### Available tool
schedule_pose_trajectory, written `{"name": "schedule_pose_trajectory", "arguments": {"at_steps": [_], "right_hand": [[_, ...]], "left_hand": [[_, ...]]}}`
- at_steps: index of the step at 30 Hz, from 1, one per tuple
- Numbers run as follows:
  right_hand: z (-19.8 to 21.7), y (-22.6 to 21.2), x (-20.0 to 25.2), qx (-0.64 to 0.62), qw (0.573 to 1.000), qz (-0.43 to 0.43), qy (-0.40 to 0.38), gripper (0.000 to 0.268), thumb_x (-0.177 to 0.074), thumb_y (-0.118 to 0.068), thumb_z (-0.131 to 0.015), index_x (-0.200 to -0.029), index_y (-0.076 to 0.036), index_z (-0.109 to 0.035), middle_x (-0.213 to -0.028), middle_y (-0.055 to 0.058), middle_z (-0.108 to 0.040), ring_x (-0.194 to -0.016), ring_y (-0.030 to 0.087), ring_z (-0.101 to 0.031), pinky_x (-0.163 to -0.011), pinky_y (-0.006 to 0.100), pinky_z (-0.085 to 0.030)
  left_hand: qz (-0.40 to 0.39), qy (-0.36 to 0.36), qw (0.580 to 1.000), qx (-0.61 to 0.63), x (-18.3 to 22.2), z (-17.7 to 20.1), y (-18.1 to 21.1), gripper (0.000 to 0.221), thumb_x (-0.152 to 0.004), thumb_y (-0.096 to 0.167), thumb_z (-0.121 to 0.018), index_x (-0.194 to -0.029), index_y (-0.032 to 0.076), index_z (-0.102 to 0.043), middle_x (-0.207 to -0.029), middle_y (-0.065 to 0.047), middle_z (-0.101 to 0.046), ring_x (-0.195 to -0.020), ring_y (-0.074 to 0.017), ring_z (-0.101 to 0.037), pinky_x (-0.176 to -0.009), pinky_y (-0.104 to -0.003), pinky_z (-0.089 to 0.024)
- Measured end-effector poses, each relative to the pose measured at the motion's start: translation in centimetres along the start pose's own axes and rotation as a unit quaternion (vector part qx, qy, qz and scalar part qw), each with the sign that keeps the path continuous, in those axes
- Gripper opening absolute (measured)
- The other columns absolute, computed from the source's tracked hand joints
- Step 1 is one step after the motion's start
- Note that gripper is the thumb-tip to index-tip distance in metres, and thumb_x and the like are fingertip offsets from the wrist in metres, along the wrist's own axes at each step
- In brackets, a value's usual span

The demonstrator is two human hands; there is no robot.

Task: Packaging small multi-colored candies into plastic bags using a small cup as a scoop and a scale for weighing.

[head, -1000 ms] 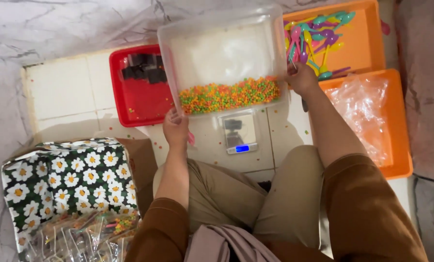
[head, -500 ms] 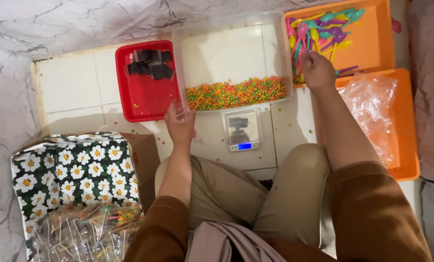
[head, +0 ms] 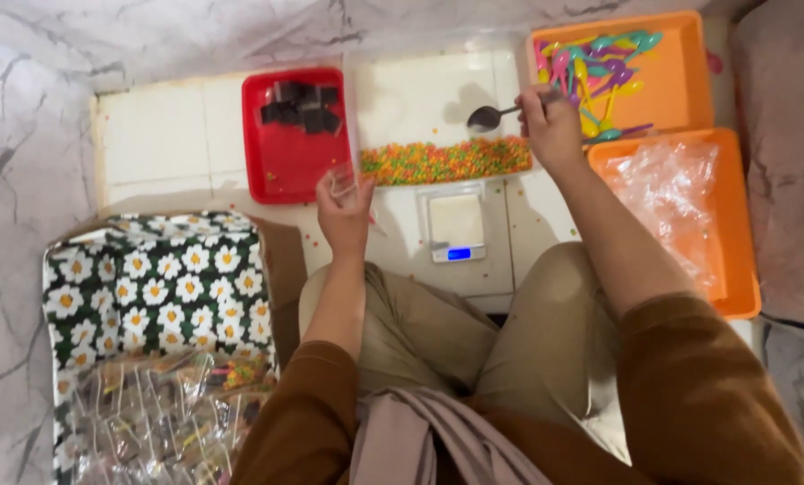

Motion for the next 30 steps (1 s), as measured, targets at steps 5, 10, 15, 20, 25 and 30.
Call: {"name": "schedule_pose_trajectory", "arguments": {"at_steps": [5,10,15,20,25,30], "right_hand": [[-3.4,0.3,-0.1,-0.021,0.993,-0.11,-0.046,0.031,-0.106,-0.034,-0.053,-0.111,-0.012,-0.073,-0.089,-0.001,-0.069,-0.076,0.008,-0.062,-0.065,0.022,-0.054],[-8.6,0.8,-1.8,0.054,0.99,-0.064,-0.114,0.021,-0.105,-0.026,-0.062,-0.106,-0.012,-0.077,-0.081,0.003,-0.071,-0.066,0.012,-0.064,-0.06,0.024,-0.056],[-13.1,5.4,-1.7,-0.025,0.992,-0.099,-0.069,0.02,-0.106,-0.026,-0.06,-0.103,-0.013,-0.075,-0.079,0.006,-0.075,-0.065,0.011,-0.07,-0.058,0.022,-0.062],[-15.6,7.6,-0.2,0.015,0.994,-0.075,-0.075,0.018,-0.107,-0.024,-0.062,-0.116,-0.02,-0.076,-0.094,0.007,-0.078,-0.07,0.016,-0.072,-0.061,0.03,-0.062],[-16.6,9.4,0.0,0.014,0.99,-0.1,-0.098,0.016,-0.104,-0.024,-0.067,-0.116,-0.027,-0.077,-0.101,0.003,-0.078,-0.074,0.011,-0.07,-0.07,0.028,-0.061],[-17.8,10.8,0.4,-0.054,0.975,-0.156,-0.148,0.011,-0.101,-0.017,-0.069,-0.11,-0.014,-0.076,-0.088,0.009,-0.077,-0.056,0.01,-0.065,-0.046,0.022,-0.056]], "left_hand": [[-0.071,0.055,0.996,-0.016,-0.4,1.7,0.7,0.061,-0.087,0.025,-0.083,-0.135,0.002,-0.055,-0.116,-0.013,-0.07,-0.099,-0.0232,-0.069,-0.087,-0.032,-0.055],[-0.035,0.117,0.99,0.064,-1.1,1.8,0.8,0.064,-0.086,0.028,-0.087,-0.137,0.004,-0.057,-0.12,-0.015,-0.069,-0.109,-0.0261,-0.07,-0.096,-0.035,-0.055],[-0.126,0.106,0.986,-0.004,-3.0,2.8,0.4,0.075,-0.081,0.047,-0.092,-0.139,0.01,-0.06,-0.12,-0.013,-0.066,-0.112,-0.0298,-0.068,-0.102,-0.04,-0.053],[-0.247,-0.015,0.961,-0.123,-1.2,-0.2,1.6,0.094,-0.068,0.063,-0.092,-0.136,0.006,-0.06,-0.111,-0.013,-0.066,-0.104,-0.0313,-0.068,-0.096,-0.039,-0.054],[-0.267,-0.016,0.937,-0.224,-2.1,-1.9,2.4,0.095,-0.066,0.072,-0.086,-0.132,0.008,-0.061,-0.104,-0.009,-0.066,-0.094,-0.0278,-0.069,-0.086,-0.04,-0.055],[-0.233,0.043,0.906,-0.351,-2.4,-1.8,1.4,0.098,-0.058,0.085,-0.08,-0.128,0.019,-0.062,-0.097,0.0,-0.065,-0.085,-0.0207,-0.07,-0.079,-0.037,-0.055]]}}
Point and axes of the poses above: each hand's wrist, its own x-axis away from the middle knuckle, its own z-axis out of the back of the hand, y = z × x, the point moved 10 cm from there along -x, towards the middle knuckle
